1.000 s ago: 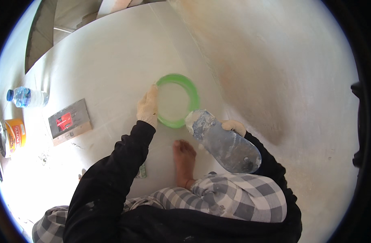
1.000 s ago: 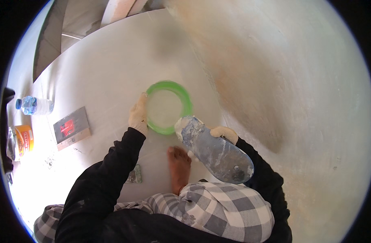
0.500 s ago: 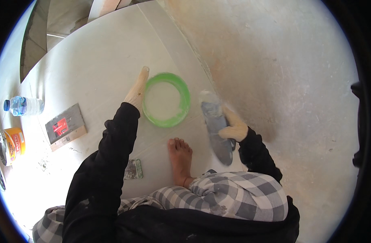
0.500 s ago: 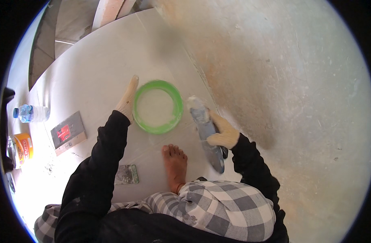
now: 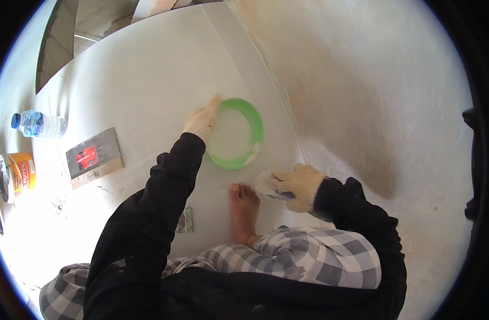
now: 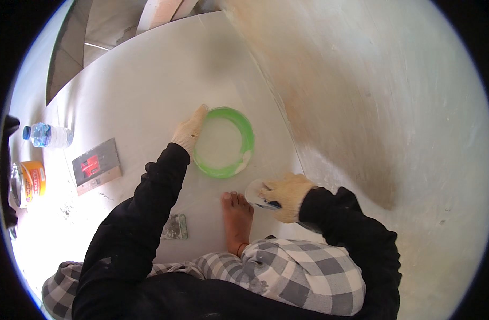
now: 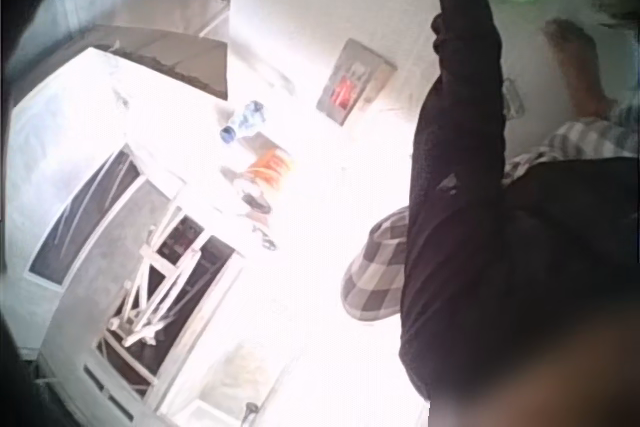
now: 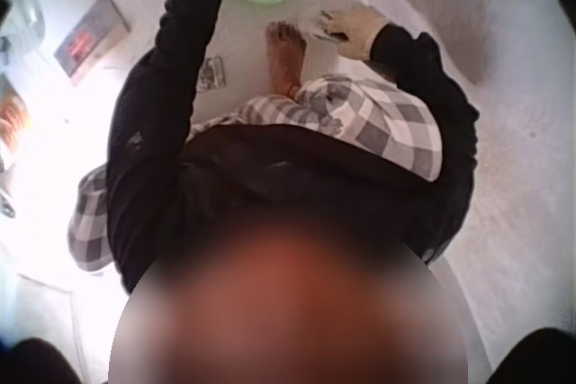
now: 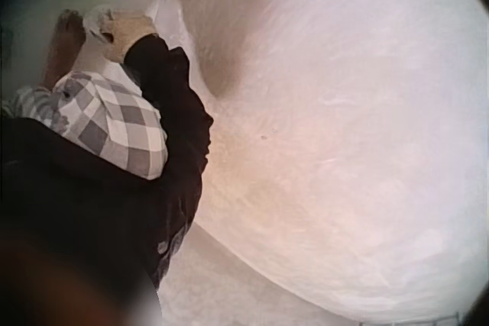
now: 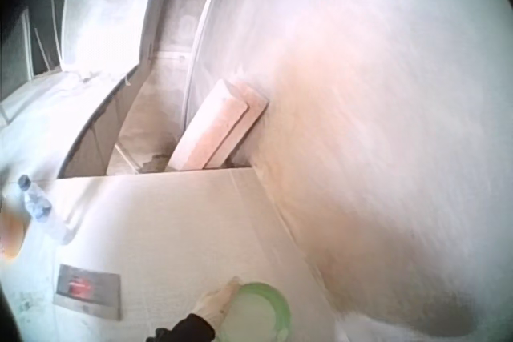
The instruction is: The person scoops plaster from a green bowl with a trowel and applies it to the wall, smoothing the surface. The person repeatedly dips the trowel into the bowl and spreads plaster along the wall and corner.
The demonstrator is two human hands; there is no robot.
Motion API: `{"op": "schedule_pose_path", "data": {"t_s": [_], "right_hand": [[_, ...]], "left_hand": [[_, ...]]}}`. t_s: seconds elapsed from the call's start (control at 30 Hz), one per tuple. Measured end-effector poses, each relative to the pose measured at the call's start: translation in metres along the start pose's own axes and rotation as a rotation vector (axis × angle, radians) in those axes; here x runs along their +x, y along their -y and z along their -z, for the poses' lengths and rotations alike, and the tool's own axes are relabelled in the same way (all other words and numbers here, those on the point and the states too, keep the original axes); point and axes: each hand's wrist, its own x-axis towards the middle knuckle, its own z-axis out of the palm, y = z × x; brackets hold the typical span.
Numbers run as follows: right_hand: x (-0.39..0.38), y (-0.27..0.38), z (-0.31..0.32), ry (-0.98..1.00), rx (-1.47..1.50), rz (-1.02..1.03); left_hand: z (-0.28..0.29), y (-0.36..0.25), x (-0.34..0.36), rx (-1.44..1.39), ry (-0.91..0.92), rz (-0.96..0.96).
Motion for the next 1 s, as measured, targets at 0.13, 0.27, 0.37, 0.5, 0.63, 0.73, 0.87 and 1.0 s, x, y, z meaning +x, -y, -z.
{"op": "schedule_pose_path", "data": {"t_s": [0.13,0.27,0.37,0.5,0.63,0.73,0.87,1.0], "right_hand": [[-0.012,-0.021,0.013,-0.34,0.421,0.024],[0.019,-0.041,0.039,-0.371,0.311,0.062],[0.044,-0.043,0.062,-0.23,0.211,0.016],[0.052,-0.037,0.074,-0.174,0.196,0.053],[0.052,-0.03,0.065,-0.092,0.153,0.055],[0.057,-0.03,0.056,-0.033,0.241,-0.018],[0.057,-0.035,0.043,-0.043,0.7,0.137],[0.029,-0.045,0.007,0.174,1.694,-0.051]], "left_hand": [[0.002,0.0,-0.008,-0.049,0.08,0.083],[-0.01,-0.007,-0.017,0.069,0.023,-0.023],[-0.012,-0.016,-0.021,0.184,0.031,-0.079],[-0.011,-0.028,-0.022,0.307,0.106,-0.063],[-0.017,-0.035,-0.03,0.202,0.046,-0.082],[-0.02,-0.041,-0.037,0.2,0.069,-0.079],[-0.024,-0.032,-0.031,0.246,0.043,-0.112],[-0.018,-0.001,-0.004,0.191,-0.046,-0.173]]}}
